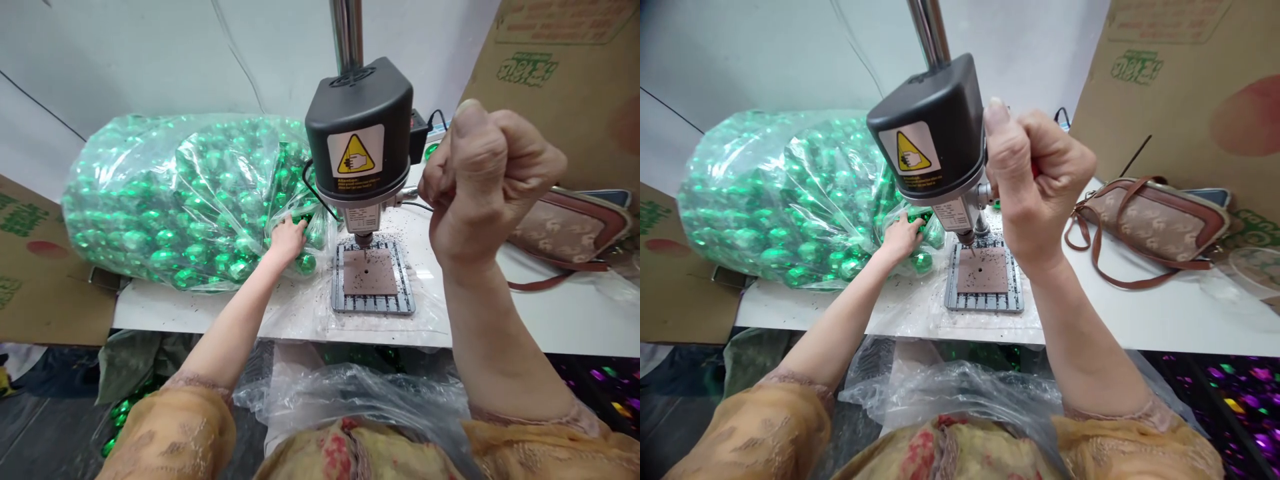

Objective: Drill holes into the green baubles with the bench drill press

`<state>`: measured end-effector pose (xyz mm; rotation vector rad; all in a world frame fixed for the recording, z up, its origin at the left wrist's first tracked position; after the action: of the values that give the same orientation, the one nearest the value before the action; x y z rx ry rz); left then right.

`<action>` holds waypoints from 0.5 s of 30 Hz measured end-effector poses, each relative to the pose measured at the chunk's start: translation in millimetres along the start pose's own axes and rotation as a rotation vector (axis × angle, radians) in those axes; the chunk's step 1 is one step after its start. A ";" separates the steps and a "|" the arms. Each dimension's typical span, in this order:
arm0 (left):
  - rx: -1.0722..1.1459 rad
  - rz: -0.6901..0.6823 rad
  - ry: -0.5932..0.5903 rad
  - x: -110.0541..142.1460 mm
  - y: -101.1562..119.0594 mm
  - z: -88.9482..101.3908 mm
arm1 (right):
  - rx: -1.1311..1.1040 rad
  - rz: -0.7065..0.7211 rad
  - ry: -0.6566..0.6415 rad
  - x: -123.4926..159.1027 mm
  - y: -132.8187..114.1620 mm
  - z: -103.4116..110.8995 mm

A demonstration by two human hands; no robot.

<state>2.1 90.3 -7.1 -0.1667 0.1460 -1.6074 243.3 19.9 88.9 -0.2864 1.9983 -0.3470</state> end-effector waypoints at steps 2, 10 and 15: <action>0.080 0.045 0.021 3.1 -2.7 -4.5 | 0.002 0.009 0.020 -0.4 2.1 0.3; 1.172 -0.232 0.332 23.4 13.8 -14.1 | -0.002 0.014 -0.011 -1.1 2.0 3.7; 2.008 -0.150 -0.120 45.5 45.4 -28.4 | -0.001 0.018 -0.024 0.4 0.6 4.8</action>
<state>39.1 42.7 -43.1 1.2711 -1.5509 -1.2150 247.3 19.7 86.3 -0.2720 1.9761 -0.3293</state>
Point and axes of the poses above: each hand's wrist, its own x-axis away from the middle knuckle, its own z-axis out of the back of the hand, y = z × x, the point moved 1 cm from there along -x, towards the middle knuckle, and after that the axes turned 4 degrees about -y, right-handed, at the moved point
